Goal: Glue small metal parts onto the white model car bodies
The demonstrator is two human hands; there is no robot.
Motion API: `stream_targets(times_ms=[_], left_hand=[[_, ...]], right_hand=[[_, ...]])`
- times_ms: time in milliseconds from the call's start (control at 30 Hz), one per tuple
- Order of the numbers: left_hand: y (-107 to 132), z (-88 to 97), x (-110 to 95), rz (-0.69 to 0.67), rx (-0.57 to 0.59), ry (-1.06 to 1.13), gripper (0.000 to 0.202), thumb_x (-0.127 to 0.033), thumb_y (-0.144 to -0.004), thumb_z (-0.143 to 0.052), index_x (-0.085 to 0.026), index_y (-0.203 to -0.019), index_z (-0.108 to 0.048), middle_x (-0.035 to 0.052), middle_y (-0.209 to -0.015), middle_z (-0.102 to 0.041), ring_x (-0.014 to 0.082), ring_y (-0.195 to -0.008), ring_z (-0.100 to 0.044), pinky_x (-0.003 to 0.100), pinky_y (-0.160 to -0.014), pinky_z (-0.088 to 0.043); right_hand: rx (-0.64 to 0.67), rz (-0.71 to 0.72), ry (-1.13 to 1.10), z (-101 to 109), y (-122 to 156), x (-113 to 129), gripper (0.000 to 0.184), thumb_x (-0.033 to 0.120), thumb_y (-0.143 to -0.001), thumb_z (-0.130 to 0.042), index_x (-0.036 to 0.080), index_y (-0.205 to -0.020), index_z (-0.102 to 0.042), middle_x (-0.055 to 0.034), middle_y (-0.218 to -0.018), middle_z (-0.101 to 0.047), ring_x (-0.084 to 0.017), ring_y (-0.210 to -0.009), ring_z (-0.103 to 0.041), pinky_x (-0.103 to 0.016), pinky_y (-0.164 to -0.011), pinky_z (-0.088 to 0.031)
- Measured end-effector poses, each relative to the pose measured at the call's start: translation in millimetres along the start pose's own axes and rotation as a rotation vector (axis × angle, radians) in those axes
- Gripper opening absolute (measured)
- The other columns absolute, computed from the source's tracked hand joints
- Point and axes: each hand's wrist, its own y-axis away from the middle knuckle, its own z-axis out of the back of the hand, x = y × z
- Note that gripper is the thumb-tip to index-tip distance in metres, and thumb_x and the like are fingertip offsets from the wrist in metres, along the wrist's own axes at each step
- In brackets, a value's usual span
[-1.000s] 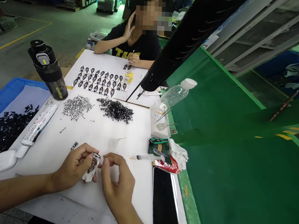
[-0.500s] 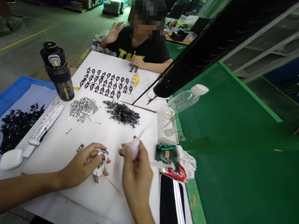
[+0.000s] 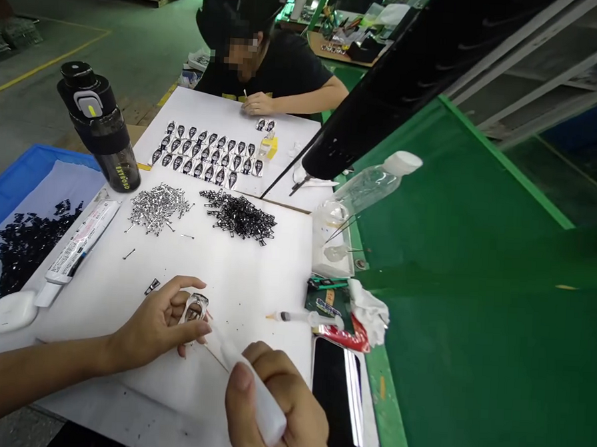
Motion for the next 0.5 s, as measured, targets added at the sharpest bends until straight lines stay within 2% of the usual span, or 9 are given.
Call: stream_targets(times_ms=[67, 133, 267, 400, 500], left_hand=[[-0.1, 0.5, 0.4, 0.005, -0.003, 0.006, 0.068, -0.047, -0.078, -0.081, -0.021, -0.132, -0.048, 0.0074, -0.101, -0.068, 0.0215, -0.083, -0.07, 0.025, -0.053, -0.057], [-0.1, 0.6, 1.0, 0.007, -0.009, 0.006, 0.07, -0.047, -0.077, -0.082, -0.021, -0.132, -0.048, 0.009, -0.103, -0.07, 0.0204, -0.082, -0.069, 0.025, -0.053, -0.057], [-0.3, 0.2, 1.5, 0.002, -0.007, 0.02, 0.069, -0.046, -0.078, -0.082, -0.02, -0.132, -0.047, 0.0094, -0.104, -0.07, 0.0199, -0.081, -0.069, 0.025, -0.052, -0.056], [-0.3, 0.0, 0.2, 0.003, -0.005, 0.046, 0.067, -0.046, -0.079, -0.081, -0.02, -0.131, -0.047, 0.0093, -0.104, -0.07, 0.0215, -0.082, -0.072, 0.024, -0.052, -0.055], [0.1, -0.1, -0.7, 0.009, -0.003, 0.059, 0.067, -0.046, -0.078, -0.081, -0.02, -0.13, -0.048, 0.0088, -0.103, -0.069, 0.0214, -0.082, -0.072, 0.024, -0.052, -0.055]], right_hand=[[0.024, 0.056, -0.007, -1.3, -1.3, 4.7, 0.03, 0.01, -0.085, -0.066, 0.022, -0.066, -0.046, 0.0034, -0.059, -0.048, -0.01, -0.048, -0.045, -0.027, -0.045, -0.038], [0.038, 0.031, 0.015, -2.3, -1.9, 7.1, 0.028, 0.008, -0.086, -0.065, 0.02, -0.066, -0.049, 0.0034, -0.058, -0.049, -0.009, -0.047, -0.047, -0.026, -0.046, -0.041], [0.043, -0.066, 0.073, -4.9, 0.2, 9.8, 0.028, 0.014, -0.088, -0.066, 0.02, -0.063, -0.053, 0.0029, -0.056, -0.052, -0.01, -0.048, -0.049, -0.024, -0.047, -0.043], [-0.051, -0.189, 0.093, -12.4, 1.1, 18.3, 0.035, 0.025, -0.092, -0.066, 0.02, -0.059, -0.054, 0.0013, -0.056, -0.05, -0.011, -0.049, -0.047, -0.026, -0.045, -0.04], [-0.094, -0.217, 0.091, -17.6, -0.8, 24.0, 0.037, 0.03, -0.092, -0.067, 0.02, -0.058, -0.055, 0.0009, -0.054, -0.048, -0.011, -0.048, -0.047, -0.027, -0.044, -0.038]])
